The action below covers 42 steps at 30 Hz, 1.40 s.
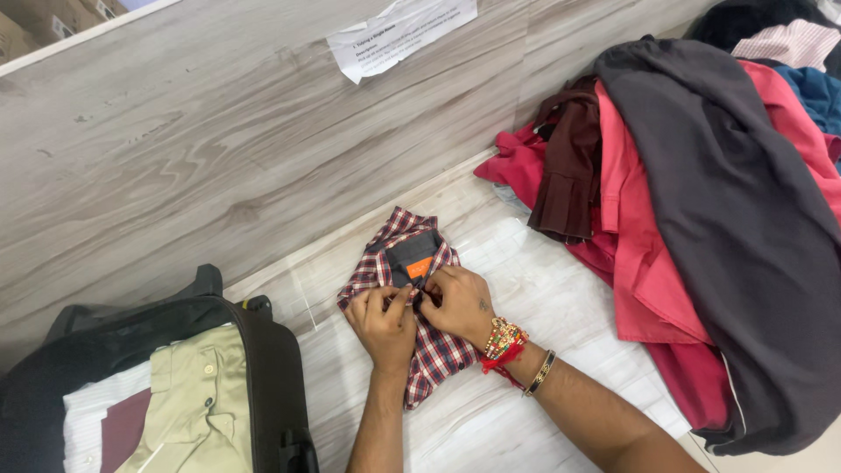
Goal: The person opens a suitcase and removes several folded garments one by one, including shirts and pants. They place each item on the floor beside the suitcase, unfolding and refolding some pieces as they are removed.
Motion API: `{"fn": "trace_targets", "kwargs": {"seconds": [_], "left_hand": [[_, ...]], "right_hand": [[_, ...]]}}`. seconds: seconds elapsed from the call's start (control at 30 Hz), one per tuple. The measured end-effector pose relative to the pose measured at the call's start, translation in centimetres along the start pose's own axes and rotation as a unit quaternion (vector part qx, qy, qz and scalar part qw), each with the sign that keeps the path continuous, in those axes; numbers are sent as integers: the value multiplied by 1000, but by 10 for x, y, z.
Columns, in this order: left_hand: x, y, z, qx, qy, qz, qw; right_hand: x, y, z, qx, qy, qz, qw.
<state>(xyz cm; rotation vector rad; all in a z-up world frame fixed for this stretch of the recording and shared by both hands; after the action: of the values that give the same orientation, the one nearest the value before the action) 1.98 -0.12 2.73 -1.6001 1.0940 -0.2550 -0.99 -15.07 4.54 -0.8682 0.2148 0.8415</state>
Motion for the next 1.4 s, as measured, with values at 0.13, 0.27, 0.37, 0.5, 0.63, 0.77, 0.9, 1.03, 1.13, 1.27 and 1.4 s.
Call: {"fn": "trace_targets", "kwargs": {"seconds": [0.13, 0.27, 0.37, 0.5, 0.63, 0.77, 0.9, 1.03, 1.13, 1.27, 1.4], "left_hand": [[1, 3, 0, 18, -11, 14, 1000], [3, 0, -2, -7, -16, 30, 999], [5, 1, -3, -20, -9, 71, 997], [6, 5, 9, -105, 40, 89, 990], [12, 5, 10, -105, 12, 109, 988], [14, 7, 12, -105, 11, 112, 988], [12, 10, 15, -95, 34, 59, 993], [12, 11, 19, -122, 66, 35, 990], [12, 11, 17, -125, 68, 38, 989], [11, 8, 15, -142, 82, 41, 986], [8, 7, 13, -151, 67, 25, 986]], "right_hand": [[0, 1, 5, 45, 61, 36, 996], [5, 4, 5, 46, 101, 59, 992], [7, 7, 6, 33, 107, 63, 992], [7, 6, 9, 24, 115, 111, 987], [9, 11, 10, -23, 102, 38, 994], [10, 16, 9, -33, 83, 12, 996], [5, 13, 19, -85, 64, -33, 994], [-3, 10, 26, -96, 13, -72, 993], [0, 10, 24, -88, -18, -64, 994], [0, 11, 20, -70, -81, -42, 993], [-3, 9, 20, -113, -144, -62, 981]]}}
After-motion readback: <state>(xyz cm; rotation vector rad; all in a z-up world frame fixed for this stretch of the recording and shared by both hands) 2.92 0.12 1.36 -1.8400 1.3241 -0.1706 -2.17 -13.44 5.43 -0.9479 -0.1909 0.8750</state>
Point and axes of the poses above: each hand's wrist, its own y-axis away from the middle knuckle, its own x-axis out of the palm, z = x × y, the point moved 3 cm from there along -y, towards the middle knuckle, and after that the axes turned 14 degrees about -z, right-handed, at the moved point
